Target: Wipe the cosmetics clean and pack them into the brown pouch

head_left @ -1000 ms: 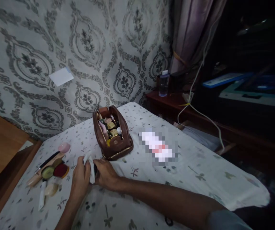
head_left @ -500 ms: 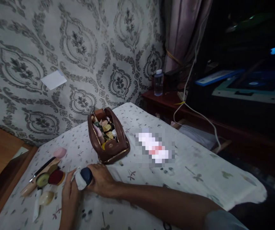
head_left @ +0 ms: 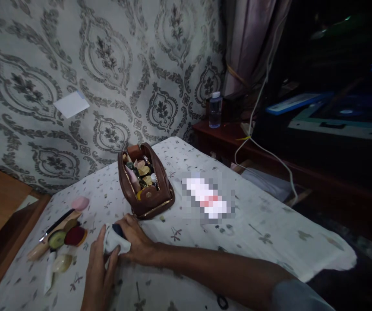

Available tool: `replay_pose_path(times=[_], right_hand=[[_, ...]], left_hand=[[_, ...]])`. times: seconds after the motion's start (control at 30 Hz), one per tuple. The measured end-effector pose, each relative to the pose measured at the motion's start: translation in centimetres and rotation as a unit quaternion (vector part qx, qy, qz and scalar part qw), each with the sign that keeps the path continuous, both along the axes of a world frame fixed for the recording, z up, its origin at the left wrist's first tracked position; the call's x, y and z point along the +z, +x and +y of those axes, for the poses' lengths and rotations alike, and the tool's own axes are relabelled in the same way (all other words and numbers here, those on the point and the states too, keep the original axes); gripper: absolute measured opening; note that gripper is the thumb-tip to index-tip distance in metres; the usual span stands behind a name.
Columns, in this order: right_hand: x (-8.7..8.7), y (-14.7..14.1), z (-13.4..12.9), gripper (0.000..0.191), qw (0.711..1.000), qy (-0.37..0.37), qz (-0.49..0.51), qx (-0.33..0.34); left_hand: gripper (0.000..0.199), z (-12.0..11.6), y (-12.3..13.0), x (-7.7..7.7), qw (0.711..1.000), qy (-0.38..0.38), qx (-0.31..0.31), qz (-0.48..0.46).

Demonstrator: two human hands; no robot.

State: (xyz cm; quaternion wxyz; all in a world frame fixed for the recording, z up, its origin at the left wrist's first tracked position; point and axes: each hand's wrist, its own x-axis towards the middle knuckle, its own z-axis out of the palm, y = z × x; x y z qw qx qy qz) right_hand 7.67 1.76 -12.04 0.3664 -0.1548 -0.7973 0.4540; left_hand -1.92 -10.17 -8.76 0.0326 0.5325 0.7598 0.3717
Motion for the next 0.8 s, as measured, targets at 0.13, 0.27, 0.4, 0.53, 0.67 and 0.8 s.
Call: replay_pose_path(times=[0.13, 0.27, 0.4, 0.53, 0.67, 0.8], right_hand=[[0.3, 0.3, -0.2, 0.047, 0.999, 0.019, -0.026, -0.006], [0.6, 0.1, -0.3, 0.047, 0.998, 0.039, -0.054, -0.008], [0.8, -0.1, -0.2, 0.049, 0.997, 0.06, -0.044, -0.011], [1.1, 0.0, -0.4, 0.044, 0.995, 0.08, -0.042, -0.03], [1.6, 0.5, -0.8, 0.048, 0.99, 0.118, -0.064, -0.031], [2.3, 1.4, -1.3, 0.047, 0.98, 0.188, -0.062, -0.007]], left_hand=[[0.063, 1.1, -0.8, 0.9, 0.997, -0.019, -0.021, 0.074], [0.054, 1.7, -1.3, 2.2, 0.996, -0.032, -0.029, 0.074], [0.042, 2.0, -0.4, 3.7, 0.998, -0.044, -0.024, 0.038], [0.037, 2.2, 0.3, 4.4, 0.998, -0.059, -0.001, -0.006], [0.032, 2.5, -0.9, 4.3, 0.995, -0.061, 0.025, -0.081], [0.039, 2.8, -2.9, 4.0, 0.971, -0.027, 0.043, -0.234]])
